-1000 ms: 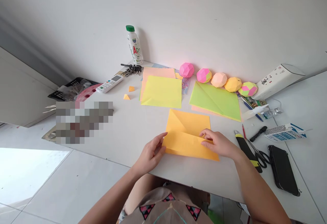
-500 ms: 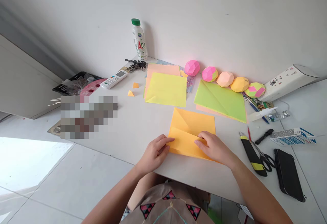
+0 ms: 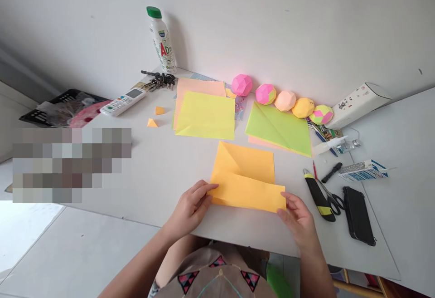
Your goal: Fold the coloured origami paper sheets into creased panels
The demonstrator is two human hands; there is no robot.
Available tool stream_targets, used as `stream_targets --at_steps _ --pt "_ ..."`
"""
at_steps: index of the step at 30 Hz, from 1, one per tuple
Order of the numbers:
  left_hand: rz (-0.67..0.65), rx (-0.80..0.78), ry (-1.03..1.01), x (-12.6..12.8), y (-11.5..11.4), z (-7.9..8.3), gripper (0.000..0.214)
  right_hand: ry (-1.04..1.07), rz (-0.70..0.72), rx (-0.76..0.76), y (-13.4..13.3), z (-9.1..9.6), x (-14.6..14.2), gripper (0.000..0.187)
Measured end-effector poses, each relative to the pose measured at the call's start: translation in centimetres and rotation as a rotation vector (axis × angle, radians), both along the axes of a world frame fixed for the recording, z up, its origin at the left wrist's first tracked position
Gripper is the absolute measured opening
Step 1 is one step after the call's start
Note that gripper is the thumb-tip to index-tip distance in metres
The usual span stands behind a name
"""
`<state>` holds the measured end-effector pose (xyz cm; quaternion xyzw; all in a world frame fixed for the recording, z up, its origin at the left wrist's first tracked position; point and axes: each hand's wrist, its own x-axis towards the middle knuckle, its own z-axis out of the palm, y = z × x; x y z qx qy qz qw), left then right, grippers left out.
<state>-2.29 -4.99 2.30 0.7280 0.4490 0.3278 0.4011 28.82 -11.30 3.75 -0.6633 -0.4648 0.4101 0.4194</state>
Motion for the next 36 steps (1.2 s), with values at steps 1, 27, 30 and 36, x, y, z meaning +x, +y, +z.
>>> stream_targets --at_steps 1,27,30,36 --pt "0.004 0.000 -0.003 0.0 0.0 0.0 0.028 -0.074 -0.032 0.018 -0.1 -0.1 -0.6 0.043" --pt "0.153 0.305 0.200 1.6 -0.2 -1.0 0.030 -1.089 0.397 0.314 3.9 2.7 -3.6 0.028" --pt "0.162 0.327 0.206 1.6 -0.1 -0.9 0.029 -1.128 0.594 0.364 6.4 2.3 -6.6 0.029" --pt "0.210 0.392 0.202 1.7 0.0 -1.1 0.027 -1.151 0.617 0.410 8.4 -0.3 -9.5 0.014"
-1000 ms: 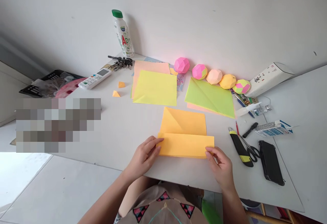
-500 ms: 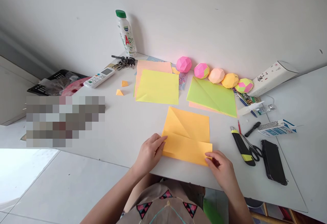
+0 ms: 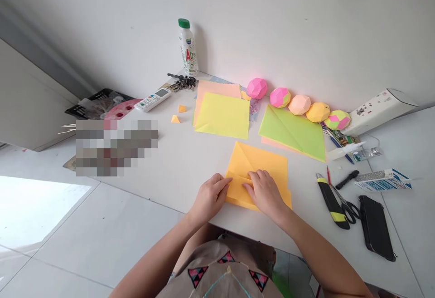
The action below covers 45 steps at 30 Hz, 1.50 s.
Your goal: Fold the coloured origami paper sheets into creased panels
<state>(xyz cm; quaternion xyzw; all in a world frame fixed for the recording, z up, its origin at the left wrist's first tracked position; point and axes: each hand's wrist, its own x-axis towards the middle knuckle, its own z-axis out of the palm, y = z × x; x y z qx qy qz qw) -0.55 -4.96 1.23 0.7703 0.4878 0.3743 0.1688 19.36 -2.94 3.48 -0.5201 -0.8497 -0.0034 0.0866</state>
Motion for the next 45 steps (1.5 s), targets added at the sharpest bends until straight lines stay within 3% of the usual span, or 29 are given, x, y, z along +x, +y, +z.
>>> stream_targets --at_steps 5,7,10,14,20,28,45 --pt "0.135 0.140 0.047 1.1 -2.4 0.1 0.026 0.025 0.083 0.032 0.9 -0.9 0.6 0.020" --pt "0.007 0.271 0.166 1.7 -3.7 0.1 0.030 0.024 0.111 0.044 1.2 -0.9 0.7 0.022" --pt "-0.220 0.295 0.381 2.2 -5.0 -0.3 0.044 0.020 0.144 0.062 1.6 -1.0 0.7 0.022" --pt "-0.250 0.248 0.544 1.9 -5.4 -0.9 0.062 0.018 0.178 0.078 1.8 -1.2 0.8 0.023" --pt "-0.280 0.286 0.566 1.5 -5.6 -1.5 0.071 -0.008 0.189 0.090 1.6 -1.1 0.7 0.024" --pt "-0.301 0.301 0.564 1.4 -5.6 -2.0 0.068 -0.118 0.143 0.054 1.3 -0.7 0.2 0.023" --pt "-0.269 0.277 0.545 1.4 -5.6 -1.7 0.077 -0.080 0.144 -0.001 1.7 0.1 0.1 0.024"
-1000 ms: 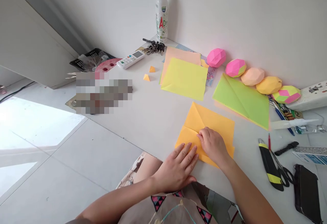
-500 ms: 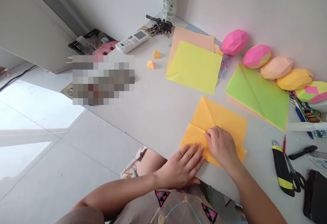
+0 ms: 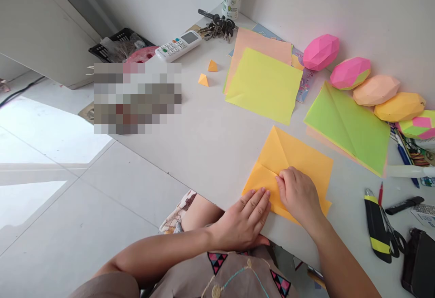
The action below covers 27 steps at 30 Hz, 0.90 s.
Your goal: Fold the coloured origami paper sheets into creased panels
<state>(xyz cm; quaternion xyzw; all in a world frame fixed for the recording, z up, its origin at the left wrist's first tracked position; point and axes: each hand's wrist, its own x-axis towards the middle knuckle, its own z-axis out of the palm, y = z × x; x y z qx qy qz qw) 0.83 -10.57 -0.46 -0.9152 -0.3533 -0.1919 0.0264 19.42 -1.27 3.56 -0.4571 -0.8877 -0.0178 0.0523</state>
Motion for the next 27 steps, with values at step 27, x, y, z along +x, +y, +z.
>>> stream_targets --at_steps 27 --pt "0.038 0.009 -0.059 0.2 -0.2 -0.2 0.077 0.065 -0.186 -0.237 1.6 0.3 -4.4 0.038"
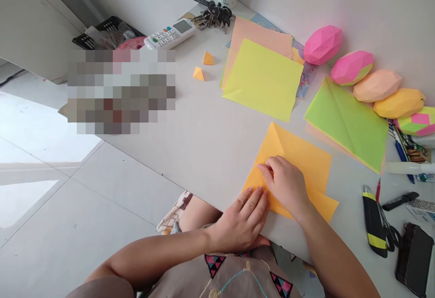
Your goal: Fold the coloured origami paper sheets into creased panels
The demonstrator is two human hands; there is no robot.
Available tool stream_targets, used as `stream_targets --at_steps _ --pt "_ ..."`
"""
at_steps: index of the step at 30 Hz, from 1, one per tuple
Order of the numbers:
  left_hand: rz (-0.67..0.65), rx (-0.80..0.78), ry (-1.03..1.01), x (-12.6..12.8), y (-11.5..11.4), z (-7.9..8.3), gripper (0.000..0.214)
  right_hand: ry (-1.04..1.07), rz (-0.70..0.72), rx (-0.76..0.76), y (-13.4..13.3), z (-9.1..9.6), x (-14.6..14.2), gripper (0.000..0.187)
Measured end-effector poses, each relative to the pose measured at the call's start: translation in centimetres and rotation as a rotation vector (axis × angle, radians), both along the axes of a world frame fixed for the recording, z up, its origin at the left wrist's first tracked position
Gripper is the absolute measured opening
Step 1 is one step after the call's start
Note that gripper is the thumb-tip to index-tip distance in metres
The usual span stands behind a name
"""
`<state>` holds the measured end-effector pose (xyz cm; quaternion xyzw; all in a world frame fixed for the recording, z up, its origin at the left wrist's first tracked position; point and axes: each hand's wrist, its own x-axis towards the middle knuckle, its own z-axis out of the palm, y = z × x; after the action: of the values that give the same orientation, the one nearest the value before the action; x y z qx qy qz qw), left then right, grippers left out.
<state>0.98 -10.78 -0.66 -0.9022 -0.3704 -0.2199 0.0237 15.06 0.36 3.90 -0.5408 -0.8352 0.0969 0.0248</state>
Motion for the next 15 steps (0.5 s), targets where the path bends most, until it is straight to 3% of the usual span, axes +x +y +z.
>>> stream_targets --at_steps 15 --pt "0.017 0.024 0.008 0.15 -0.01 -0.27 0.079 0.002 0.003 0.016 0.13 0.12 -0.12 0.039"
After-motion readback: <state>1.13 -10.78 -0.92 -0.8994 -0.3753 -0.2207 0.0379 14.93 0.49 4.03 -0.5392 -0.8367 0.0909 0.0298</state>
